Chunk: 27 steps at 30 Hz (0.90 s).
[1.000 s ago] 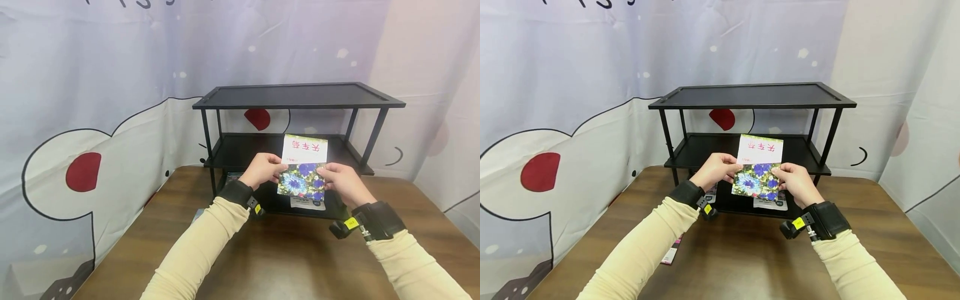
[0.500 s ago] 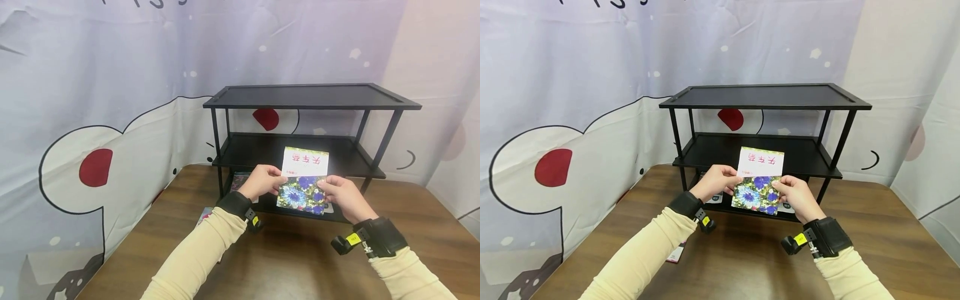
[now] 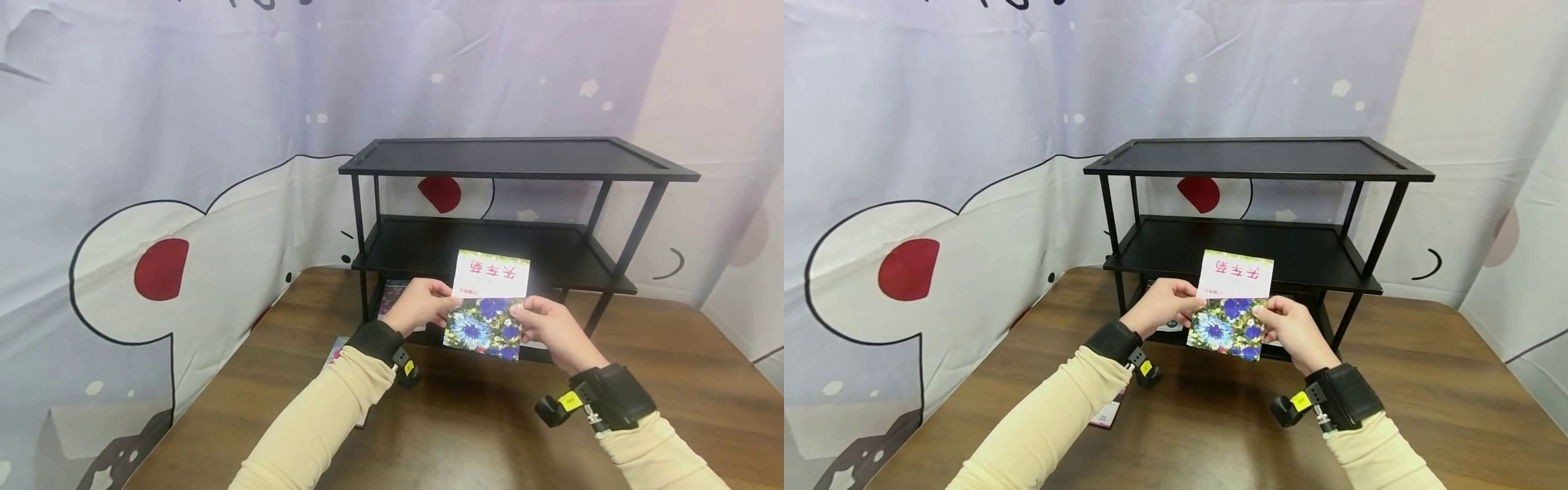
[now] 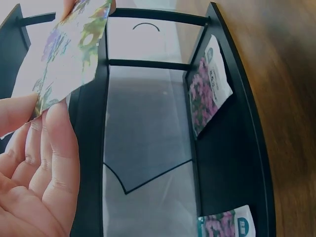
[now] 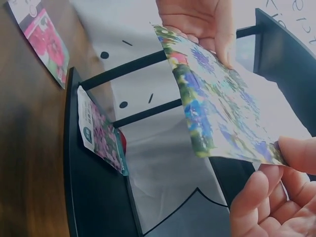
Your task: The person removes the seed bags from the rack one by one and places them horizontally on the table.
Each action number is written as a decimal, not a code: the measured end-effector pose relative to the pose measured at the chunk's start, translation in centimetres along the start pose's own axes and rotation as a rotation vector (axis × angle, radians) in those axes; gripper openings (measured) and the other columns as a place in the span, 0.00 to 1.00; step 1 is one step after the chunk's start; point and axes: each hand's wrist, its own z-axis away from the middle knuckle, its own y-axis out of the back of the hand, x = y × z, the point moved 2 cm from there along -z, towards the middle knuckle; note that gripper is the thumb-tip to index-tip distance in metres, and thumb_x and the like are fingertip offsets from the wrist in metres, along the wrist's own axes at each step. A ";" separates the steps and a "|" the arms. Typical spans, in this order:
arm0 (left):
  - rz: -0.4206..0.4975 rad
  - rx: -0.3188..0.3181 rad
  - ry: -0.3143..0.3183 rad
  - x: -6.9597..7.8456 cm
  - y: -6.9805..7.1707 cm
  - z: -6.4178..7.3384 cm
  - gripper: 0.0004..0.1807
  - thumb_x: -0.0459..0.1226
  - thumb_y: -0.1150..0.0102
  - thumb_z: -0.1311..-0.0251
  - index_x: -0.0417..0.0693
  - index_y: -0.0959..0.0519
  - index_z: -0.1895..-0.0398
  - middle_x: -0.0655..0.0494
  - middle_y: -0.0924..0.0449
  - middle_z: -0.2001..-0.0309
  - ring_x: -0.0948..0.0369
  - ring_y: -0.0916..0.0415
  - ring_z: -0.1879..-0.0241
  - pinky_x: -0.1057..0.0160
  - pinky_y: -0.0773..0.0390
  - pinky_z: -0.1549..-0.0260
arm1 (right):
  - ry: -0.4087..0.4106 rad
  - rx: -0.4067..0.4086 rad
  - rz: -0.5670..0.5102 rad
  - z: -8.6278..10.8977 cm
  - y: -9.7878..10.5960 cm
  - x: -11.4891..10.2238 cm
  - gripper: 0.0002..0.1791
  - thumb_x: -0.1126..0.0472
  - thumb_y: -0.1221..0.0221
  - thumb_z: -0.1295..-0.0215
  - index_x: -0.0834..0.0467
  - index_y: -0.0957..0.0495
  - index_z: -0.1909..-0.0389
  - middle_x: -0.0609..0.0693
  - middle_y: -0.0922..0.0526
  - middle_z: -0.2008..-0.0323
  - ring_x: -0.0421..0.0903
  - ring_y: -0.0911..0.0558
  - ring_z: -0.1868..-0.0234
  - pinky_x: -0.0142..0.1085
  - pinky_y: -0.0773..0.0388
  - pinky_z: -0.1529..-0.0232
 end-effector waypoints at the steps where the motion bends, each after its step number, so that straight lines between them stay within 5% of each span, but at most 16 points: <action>1: -0.001 0.000 -0.001 -0.1 0.1 0.0 0.09 0.36 0.35 0.46 0.41 0.20 0.64 0.52 0.20 0.71 0.58 0.24 0.76 0.65 0.20 0.73 | -0.004 -0.001 -0.001 0.0 -0.1 0.1 0.13 0.59 0.46 0.33 0.68 0.29 0.67 0.50 0.27 0.76 0.44 0.25 0.75 0.36 0.24 0.67; 27: 0.034 0.002 0.041 -3.1 1.7 1.2 0.08 0.35 0.34 0.48 0.41 0.19 0.66 0.51 0.19 0.72 0.58 0.22 0.76 0.63 0.20 0.75 | -0.050 -0.051 0.005 0.2 -2.8 0.8 0.14 0.58 0.44 0.35 0.67 0.30 0.67 0.52 0.30 0.76 0.47 0.28 0.71 0.35 0.26 0.70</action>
